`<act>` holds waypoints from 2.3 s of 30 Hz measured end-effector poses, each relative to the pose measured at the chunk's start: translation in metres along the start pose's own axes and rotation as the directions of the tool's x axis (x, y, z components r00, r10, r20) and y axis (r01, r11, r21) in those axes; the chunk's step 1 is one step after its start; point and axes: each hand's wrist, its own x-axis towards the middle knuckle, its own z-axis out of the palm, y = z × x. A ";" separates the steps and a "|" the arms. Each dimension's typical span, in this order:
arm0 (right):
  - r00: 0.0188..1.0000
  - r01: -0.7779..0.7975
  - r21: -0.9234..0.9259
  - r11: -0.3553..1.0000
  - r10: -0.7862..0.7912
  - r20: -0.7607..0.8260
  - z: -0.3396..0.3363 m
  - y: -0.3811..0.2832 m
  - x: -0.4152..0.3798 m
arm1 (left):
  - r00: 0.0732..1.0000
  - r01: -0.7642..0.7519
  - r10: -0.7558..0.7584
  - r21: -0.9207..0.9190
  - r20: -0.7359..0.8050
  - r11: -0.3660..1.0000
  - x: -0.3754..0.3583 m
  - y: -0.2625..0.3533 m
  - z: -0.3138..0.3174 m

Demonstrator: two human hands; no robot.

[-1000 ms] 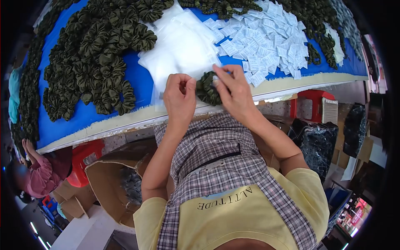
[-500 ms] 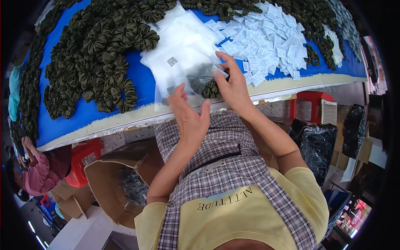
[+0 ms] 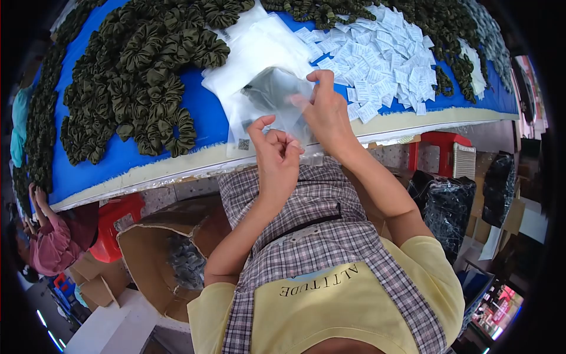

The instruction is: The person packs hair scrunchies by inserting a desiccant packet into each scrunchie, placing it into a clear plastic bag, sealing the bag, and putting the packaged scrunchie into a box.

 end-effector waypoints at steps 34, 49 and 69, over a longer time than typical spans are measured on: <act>0.592 0.725 -0.303 0.619 -0.784 -0.184 0.040 0.042 -0.071 | 0.934 0.326 -0.333 -0.069 -0.127 0.943 -0.029 0.022 -0.028; 0.861 0.257 0.671 0.696 0.150 -0.486 -0.228 0.169 -0.120 | 0.930 0.311 -0.324 -0.097 -0.173 0.945 -0.030 0.016 -0.032; 0.920 -0.178 0.838 0.516 0.390 -0.045 -0.360 0.214 -0.190 | 0.978 0.183 -0.183 -0.008 -0.095 0.983 -0.057 0.012 -0.034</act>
